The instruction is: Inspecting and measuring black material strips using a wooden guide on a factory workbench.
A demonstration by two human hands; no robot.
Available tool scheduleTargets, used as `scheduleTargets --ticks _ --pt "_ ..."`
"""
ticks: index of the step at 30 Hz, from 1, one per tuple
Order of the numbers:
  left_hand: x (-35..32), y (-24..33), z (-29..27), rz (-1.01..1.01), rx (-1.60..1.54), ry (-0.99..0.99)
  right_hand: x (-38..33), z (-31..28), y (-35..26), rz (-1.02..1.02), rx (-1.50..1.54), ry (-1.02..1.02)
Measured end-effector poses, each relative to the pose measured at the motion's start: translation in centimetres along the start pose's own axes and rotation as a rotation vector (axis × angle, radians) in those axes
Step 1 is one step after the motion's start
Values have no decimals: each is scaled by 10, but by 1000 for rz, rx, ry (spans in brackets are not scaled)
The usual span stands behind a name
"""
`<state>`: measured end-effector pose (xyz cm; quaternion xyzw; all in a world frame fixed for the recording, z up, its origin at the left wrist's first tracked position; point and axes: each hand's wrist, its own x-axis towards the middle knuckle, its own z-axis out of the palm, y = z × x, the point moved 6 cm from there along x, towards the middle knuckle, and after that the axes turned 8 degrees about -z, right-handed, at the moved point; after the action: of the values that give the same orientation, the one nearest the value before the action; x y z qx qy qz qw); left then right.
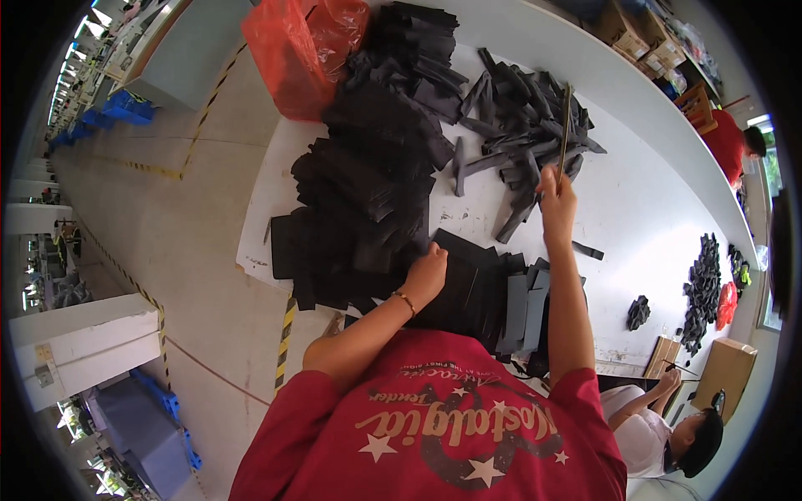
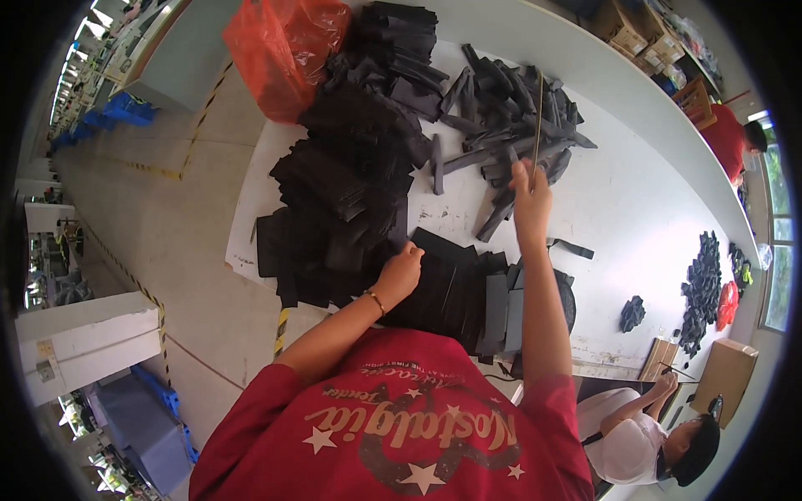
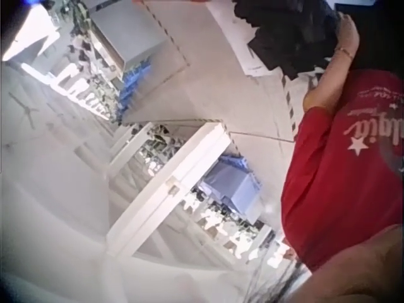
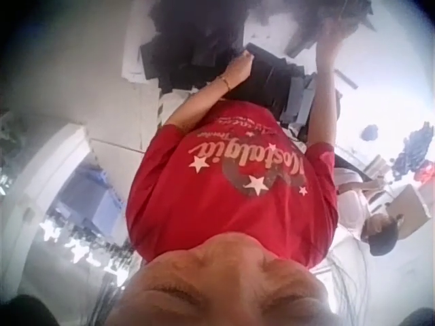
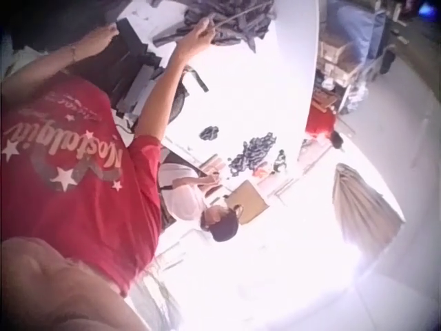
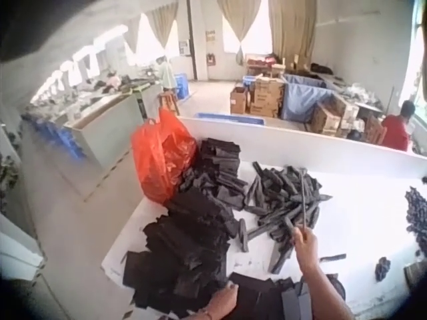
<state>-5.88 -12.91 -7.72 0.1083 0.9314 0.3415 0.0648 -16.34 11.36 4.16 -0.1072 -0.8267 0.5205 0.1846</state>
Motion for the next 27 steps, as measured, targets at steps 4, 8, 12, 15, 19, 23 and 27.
scheduleTargets --ticks 4,8,12,15,19,23,27 --pt "4 -15 21 -83 287 -191 -50 -7 22 193 127 -148" --pt "3 -13 2 -63 45 -83 -86 -39 22 176 22 -287" --pt "18 18 -46 -50 -389 -74 -113 -83 15 102 -147 -445" --pt "26 34 -70 -122 -522 -130 -117 -98 -13 -125 -305 -553" --pt "31 42 -78 -69 -491 -118 -122 -111 -23 -113 -394 -625" --pt "31 48 -80 -43 -479 -115 -123 -118 -25 -40 -377 -640" --pt "32 53 -83 2 -490 -89 -126 -120 -28 -74 -355 -649"
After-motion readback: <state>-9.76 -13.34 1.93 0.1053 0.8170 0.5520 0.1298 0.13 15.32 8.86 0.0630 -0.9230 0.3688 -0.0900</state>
